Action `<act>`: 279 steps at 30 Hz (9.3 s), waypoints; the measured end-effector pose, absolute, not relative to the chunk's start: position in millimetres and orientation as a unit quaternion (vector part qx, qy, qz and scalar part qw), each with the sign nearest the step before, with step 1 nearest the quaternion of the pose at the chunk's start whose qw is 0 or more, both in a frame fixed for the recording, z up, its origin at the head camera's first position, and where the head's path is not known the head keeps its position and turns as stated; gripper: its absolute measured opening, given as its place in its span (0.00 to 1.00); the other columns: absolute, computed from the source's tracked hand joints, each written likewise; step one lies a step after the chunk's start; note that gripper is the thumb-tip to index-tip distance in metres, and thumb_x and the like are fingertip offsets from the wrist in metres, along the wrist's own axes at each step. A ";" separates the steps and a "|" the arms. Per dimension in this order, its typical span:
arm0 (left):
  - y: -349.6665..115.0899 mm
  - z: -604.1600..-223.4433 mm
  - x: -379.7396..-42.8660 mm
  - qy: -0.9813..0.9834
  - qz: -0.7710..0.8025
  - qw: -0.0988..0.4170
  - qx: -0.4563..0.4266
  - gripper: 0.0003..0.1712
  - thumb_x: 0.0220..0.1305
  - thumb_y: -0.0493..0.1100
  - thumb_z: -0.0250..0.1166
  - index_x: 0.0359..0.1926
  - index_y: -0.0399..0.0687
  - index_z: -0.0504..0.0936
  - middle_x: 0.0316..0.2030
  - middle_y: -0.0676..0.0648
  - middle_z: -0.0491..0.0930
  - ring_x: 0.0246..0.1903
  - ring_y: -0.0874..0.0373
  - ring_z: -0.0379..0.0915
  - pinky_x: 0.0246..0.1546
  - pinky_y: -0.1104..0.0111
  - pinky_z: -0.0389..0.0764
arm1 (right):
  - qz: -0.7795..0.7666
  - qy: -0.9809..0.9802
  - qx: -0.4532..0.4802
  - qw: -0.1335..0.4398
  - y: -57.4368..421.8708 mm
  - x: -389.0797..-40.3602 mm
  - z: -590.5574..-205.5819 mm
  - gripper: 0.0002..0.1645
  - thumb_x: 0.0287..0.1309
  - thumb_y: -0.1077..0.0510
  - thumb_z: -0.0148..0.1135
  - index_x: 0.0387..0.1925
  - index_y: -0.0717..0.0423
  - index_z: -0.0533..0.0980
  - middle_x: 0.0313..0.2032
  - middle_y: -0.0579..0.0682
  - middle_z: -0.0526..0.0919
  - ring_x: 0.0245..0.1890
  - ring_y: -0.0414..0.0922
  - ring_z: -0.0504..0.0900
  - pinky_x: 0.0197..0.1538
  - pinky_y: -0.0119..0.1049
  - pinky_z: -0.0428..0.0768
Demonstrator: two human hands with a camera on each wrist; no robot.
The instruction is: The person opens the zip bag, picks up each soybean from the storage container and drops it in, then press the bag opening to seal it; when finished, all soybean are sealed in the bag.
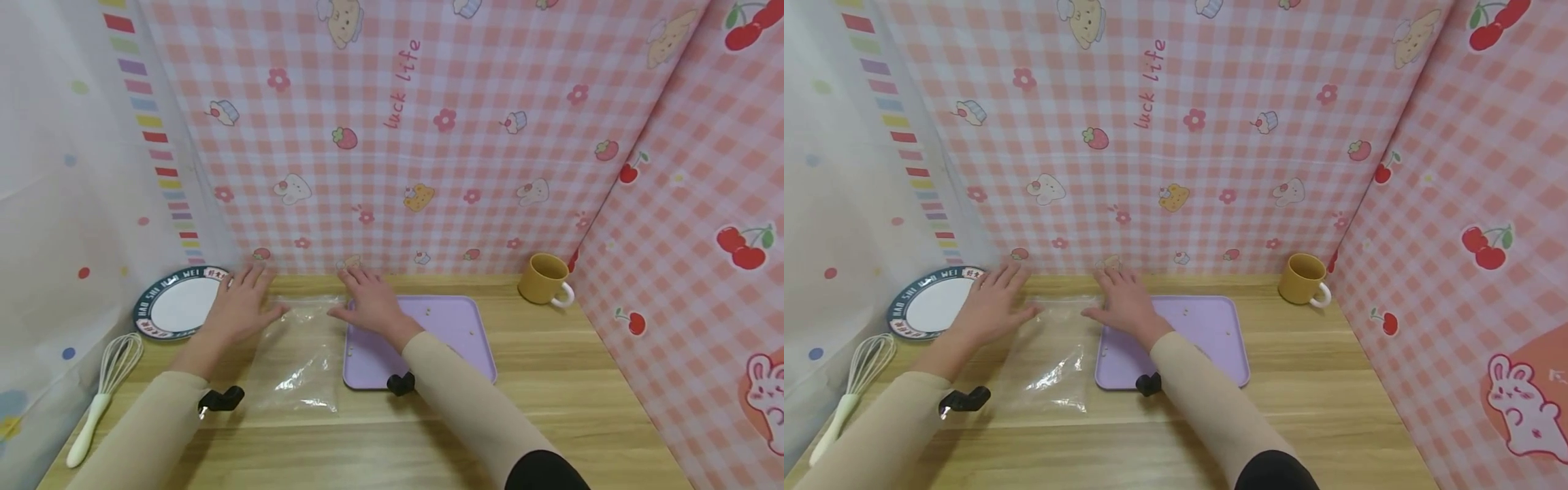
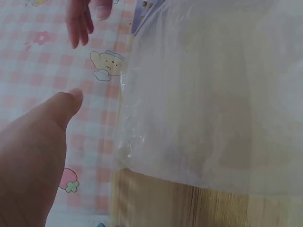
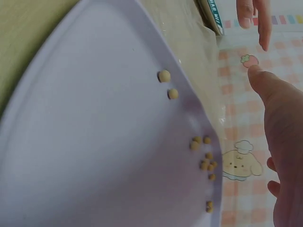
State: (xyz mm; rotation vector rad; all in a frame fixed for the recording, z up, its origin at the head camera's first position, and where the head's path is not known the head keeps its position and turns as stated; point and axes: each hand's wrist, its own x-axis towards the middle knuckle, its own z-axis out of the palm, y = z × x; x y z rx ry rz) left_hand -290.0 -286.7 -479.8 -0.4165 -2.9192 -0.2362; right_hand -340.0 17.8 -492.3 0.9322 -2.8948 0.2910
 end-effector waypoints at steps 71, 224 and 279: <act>-284.7 -496.4 -330.8 -0.928 -0.328 0.037 -0.175 0.10 0.73 0.33 0.72 0.52 0.38 0.92 0.47 0.39 0.90 0.46 0.43 0.85 0.52 0.45 0.85 | 0.433 -0.854 0.285 -0.051 -15.9 -364.8 -507.6 0.12 0.75 0.63 0.70 0.55 0.55 0.89 0.49 0.49 0.89 0.46 0.40 0.82 0.52 0.33 0.82; -151.0 -389.5 -208.3 -0.769 -0.441 0.264 -0.380 0.14 0.62 0.28 0.81 0.42 0.50 0.93 0.38 0.55 0.91 0.35 0.63 0.85 0.37 0.74 0.83 | 0.504 -0.707 0.443 0.223 135.0 -224.3 -397.7 0.17 0.64 0.76 0.75 0.47 0.54 0.89 0.44 0.50 0.89 0.42 0.46 0.88 0.47 0.32 0.87; -146.3 -391.4 -209.6 -0.738 -0.418 0.242 -0.472 0.19 0.60 0.21 0.78 0.44 0.47 0.93 0.43 0.50 0.89 0.39 0.58 0.86 0.37 0.73 0.84 | 0.507 -0.746 0.409 0.135 129.0 -221.0 -391.2 0.08 0.72 0.68 0.72 0.46 0.55 0.90 0.42 0.46 0.91 0.37 0.42 0.87 0.40 0.36 0.87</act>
